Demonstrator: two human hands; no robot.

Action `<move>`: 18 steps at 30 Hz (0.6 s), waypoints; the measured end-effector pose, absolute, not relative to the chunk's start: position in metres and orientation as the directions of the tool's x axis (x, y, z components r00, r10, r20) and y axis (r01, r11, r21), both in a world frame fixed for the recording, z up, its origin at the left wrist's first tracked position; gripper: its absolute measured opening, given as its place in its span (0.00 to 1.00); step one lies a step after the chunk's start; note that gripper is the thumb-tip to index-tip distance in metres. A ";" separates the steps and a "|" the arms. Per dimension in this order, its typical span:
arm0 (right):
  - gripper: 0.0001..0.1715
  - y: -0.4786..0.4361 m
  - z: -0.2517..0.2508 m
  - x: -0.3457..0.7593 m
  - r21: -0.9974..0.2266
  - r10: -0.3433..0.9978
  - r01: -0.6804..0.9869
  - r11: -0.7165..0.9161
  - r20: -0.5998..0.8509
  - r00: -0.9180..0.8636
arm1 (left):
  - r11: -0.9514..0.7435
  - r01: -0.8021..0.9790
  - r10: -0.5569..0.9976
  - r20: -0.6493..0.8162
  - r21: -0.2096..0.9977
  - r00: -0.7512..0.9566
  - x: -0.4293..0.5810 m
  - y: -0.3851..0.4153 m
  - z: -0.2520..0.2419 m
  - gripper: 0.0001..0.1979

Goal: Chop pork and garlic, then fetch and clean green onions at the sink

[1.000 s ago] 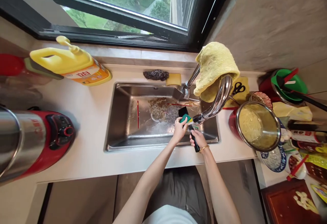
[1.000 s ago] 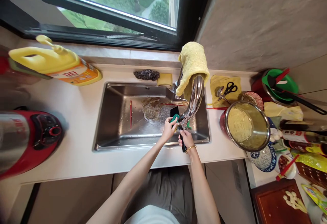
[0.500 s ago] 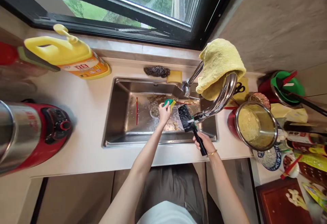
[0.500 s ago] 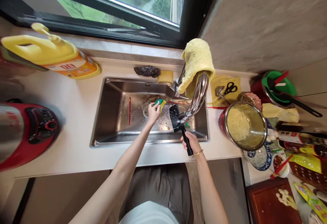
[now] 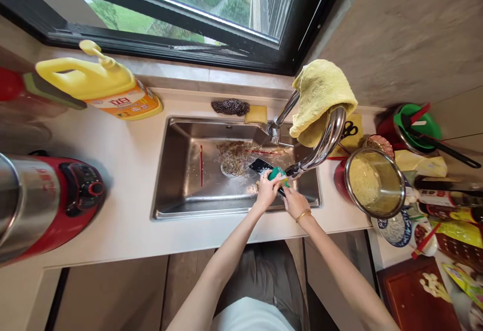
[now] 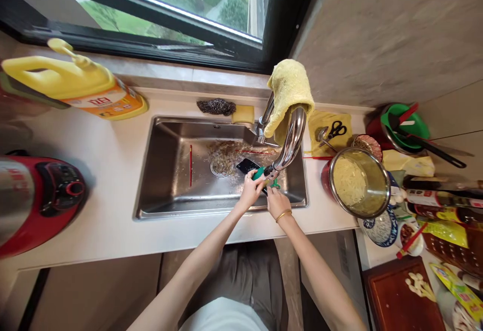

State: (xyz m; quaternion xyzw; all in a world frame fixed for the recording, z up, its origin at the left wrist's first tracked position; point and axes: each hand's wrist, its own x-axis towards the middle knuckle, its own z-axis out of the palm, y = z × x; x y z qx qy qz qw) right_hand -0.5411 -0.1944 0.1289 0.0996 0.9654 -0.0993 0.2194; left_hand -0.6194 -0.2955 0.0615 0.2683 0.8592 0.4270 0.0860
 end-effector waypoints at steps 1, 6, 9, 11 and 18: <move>0.23 -0.193 0.128 -0.537 -0.130 0.150 0.232 0.964 -0.453 -0.879 | 0.504 0.386 0.539 0.068 0.773 -0.840 -0.619 -0.293 0.057 0.13; 0.25 -0.188 0.128 -0.513 -0.071 0.167 0.230 0.971 -0.490 -0.856 | 0.579 0.322 0.508 -0.022 0.749 -0.861 -0.641 -0.292 0.029 0.16; 0.26 -0.186 0.132 -0.497 -0.053 0.158 0.213 0.976 -0.502 -0.851 | 0.661 0.175 0.367 -0.110 0.730 -0.924 -0.672 -0.306 0.013 0.14; 0.27 -0.185 0.134 -0.491 -0.056 0.152 0.207 0.977 -0.498 -0.853 | 0.702 0.063 0.232 -0.144 0.710 -0.962 -0.691 -0.322 0.009 0.15; 0.25 -0.183 0.125 -0.530 -0.076 0.130 0.192 0.978 -0.492 -0.861 | 0.587 0.171 0.179 0.079 0.791 -0.981 -0.672 -0.338 0.049 0.17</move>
